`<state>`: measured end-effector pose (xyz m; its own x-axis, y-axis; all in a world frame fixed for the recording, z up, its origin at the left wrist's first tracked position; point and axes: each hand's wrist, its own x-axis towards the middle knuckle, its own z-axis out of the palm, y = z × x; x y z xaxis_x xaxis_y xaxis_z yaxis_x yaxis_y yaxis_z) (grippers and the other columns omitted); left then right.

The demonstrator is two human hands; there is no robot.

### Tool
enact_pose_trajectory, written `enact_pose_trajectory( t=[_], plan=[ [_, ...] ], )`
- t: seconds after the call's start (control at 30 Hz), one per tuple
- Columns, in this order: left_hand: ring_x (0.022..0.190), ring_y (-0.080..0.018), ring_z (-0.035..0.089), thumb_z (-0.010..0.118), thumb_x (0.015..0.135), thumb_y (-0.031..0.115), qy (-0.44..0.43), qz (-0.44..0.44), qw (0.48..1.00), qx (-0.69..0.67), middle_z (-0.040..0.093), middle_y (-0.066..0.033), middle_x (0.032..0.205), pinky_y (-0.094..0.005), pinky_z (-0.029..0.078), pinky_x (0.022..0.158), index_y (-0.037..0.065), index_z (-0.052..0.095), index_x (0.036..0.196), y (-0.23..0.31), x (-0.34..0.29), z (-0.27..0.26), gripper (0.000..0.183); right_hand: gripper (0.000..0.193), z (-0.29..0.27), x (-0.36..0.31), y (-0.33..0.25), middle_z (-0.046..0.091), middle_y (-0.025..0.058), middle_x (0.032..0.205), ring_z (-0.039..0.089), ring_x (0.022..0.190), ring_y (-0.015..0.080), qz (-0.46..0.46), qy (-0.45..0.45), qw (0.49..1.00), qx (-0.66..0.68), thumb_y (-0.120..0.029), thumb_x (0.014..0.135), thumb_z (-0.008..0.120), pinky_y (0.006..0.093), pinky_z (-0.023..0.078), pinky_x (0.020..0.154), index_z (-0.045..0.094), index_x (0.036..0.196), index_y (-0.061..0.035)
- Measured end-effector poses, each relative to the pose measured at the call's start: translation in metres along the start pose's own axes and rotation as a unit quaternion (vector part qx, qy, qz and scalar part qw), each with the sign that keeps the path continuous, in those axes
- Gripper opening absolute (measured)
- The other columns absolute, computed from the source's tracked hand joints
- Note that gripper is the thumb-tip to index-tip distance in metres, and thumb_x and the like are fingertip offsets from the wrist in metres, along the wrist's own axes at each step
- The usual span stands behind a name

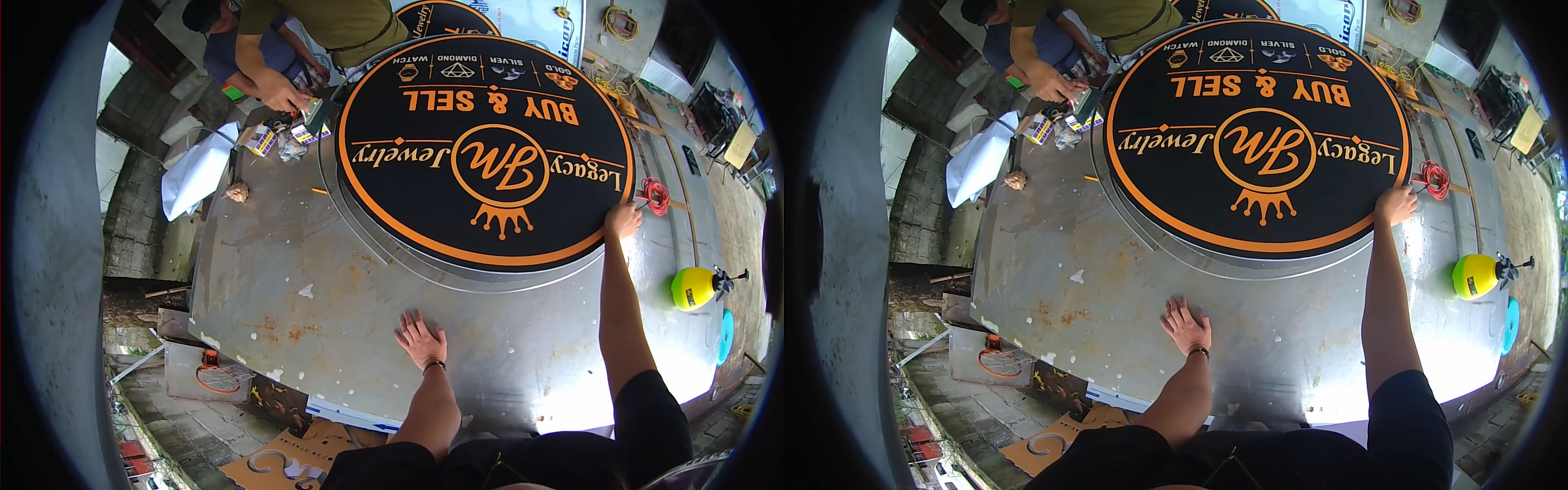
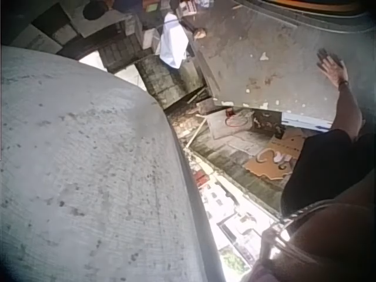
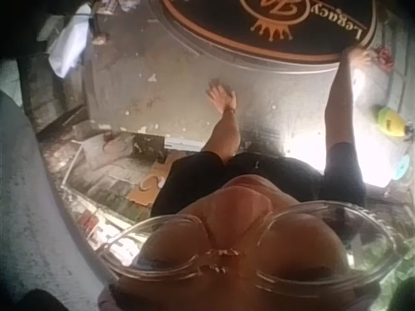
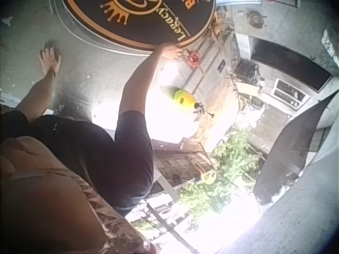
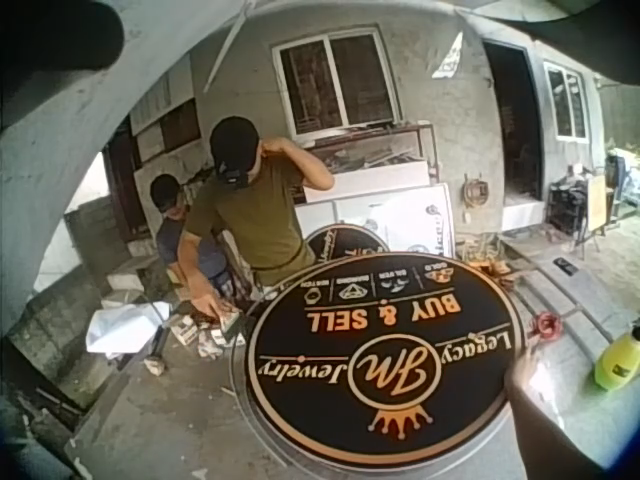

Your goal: Fitting and trimming a circular printed jewelry sign into its metal frame.

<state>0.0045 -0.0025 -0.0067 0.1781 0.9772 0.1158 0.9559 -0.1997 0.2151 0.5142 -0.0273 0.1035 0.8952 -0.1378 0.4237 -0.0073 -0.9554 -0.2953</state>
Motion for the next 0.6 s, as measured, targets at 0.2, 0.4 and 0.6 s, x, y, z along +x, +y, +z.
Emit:
enact_pose_trajectory(
  t=[0.2,0.4,0.6],
  plan=[
    [0.136,-0.0287,0.026,0.053,0.08,0.035,-0.011,0.0,1.0,-0.003,0.033,-0.0128,0.144,-0.0553,0.016,0.111,0.012,0.036,0.137,0.0007,-0.0003,-0.0022,0.064,0.025,0.0025,0.0012,0.0023,0.058,0.0132,0.109,0.055,0.105,0.0317,-0.001,0.003,1.0,-0.005,-0.018,0.088,0.043,0.0449,0.047,0.083,0.059,0.105,-0.007],
    [0.136,-0.0287,0.026,0.053,0.08,0.035,-0.007,-0.001,1.0,-0.004,0.032,-0.0127,0.144,-0.055,0.015,0.111,0.012,0.036,0.137,-0.0004,-0.0005,-0.0011,0.063,0.025,0.0011,-0.0006,0.0008,0.058,0.0133,0.109,0.055,0.105,0.0315,0.001,0.003,1.0,-0.007,-0.018,0.088,0.043,0.0445,0.047,0.084,0.059,0.105,-0.0072],
    [0.136,-0.0288,0.025,0.053,0.08,0.035,-0.013,-0.003,1.0,-0.007,0.032,-0.0123,0.144,-0.0548,0.014,0.112,0.012,0.035,0.137,0.0008,-0.0002,-0.0008,0.064,0.026,0.0032,0.0014,0.0023,0.058,0.0134,0.109,0.055,0.105,0.0316,-0.004,0.015,1.0,-0.001,-0.017,0.088,0.043,0.0447,0.046,0.084,0.059,0.106,-0.0074]
  ],
)
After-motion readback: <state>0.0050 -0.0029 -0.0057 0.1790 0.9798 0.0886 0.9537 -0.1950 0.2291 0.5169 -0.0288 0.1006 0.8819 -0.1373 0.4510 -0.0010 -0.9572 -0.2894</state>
